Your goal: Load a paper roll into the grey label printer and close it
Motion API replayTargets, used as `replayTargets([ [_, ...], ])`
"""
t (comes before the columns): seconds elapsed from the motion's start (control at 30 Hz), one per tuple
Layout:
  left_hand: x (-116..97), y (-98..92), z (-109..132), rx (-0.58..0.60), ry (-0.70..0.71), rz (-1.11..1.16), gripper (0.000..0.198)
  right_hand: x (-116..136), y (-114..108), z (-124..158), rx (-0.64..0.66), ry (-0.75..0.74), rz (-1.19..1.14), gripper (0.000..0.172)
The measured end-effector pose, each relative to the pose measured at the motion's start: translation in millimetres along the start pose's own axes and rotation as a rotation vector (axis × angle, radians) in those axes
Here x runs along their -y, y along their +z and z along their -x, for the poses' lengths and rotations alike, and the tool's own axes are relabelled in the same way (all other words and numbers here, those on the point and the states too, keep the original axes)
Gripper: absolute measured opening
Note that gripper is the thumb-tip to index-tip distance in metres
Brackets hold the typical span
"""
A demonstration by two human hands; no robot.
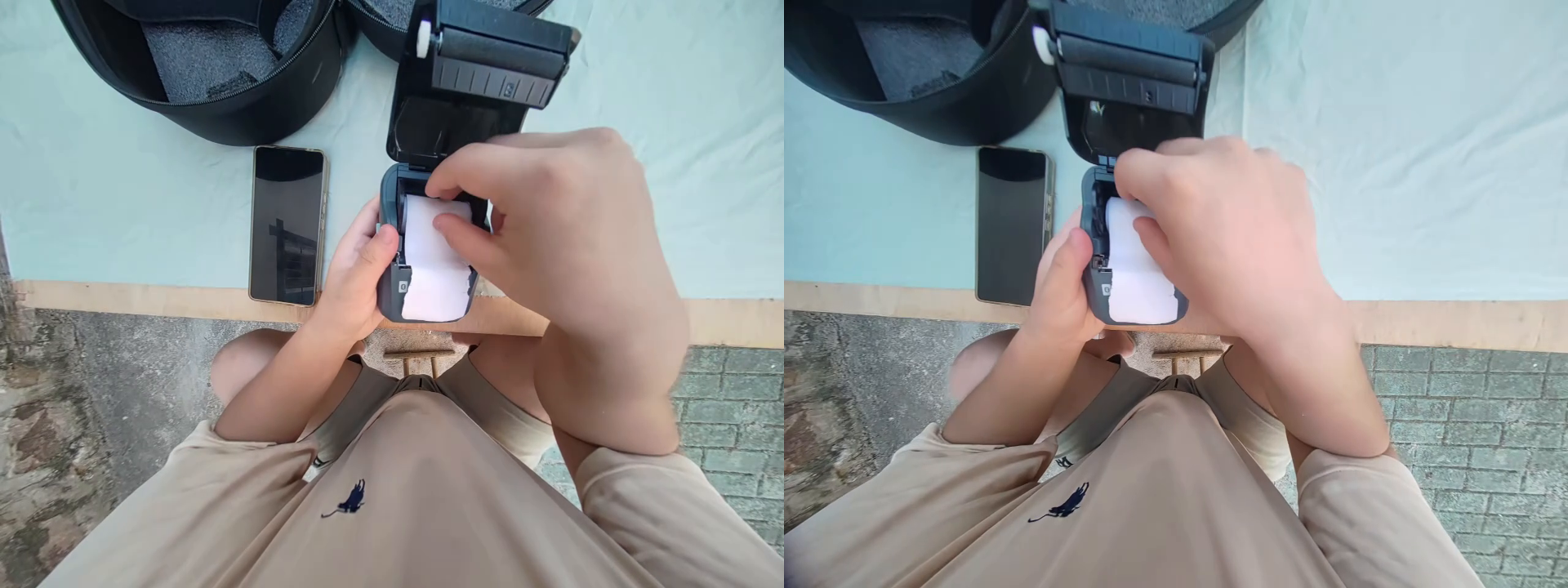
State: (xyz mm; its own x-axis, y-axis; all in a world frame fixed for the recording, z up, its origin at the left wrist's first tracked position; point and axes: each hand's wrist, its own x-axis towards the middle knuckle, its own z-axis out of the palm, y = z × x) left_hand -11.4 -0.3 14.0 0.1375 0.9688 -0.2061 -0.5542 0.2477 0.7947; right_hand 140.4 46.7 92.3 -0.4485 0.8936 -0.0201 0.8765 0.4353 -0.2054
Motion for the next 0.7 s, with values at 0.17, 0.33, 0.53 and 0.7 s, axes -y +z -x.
replayTargets([
  [0.17,2,-5.8,0,-0.003,-0.005,-0.046,0.031,7,4,-1,0.124,0.017,0.087,0.028],
  [0.33,3,-6.7,2,0.008,0.007,-0.018,0.025,10,2,-3,0.183,0.029,0.109,0.013],
  [0.53,6,-8.1,2,0.049,0.020,-0.009,0.027,11,8,1,0.153,0.032,0.126,0.012],
  [0.7,8,-8.4,0,-0.015,0.043,-0.027,0.034,-4,-15,16,0.002,-0.088,-0.169,0.022],
])
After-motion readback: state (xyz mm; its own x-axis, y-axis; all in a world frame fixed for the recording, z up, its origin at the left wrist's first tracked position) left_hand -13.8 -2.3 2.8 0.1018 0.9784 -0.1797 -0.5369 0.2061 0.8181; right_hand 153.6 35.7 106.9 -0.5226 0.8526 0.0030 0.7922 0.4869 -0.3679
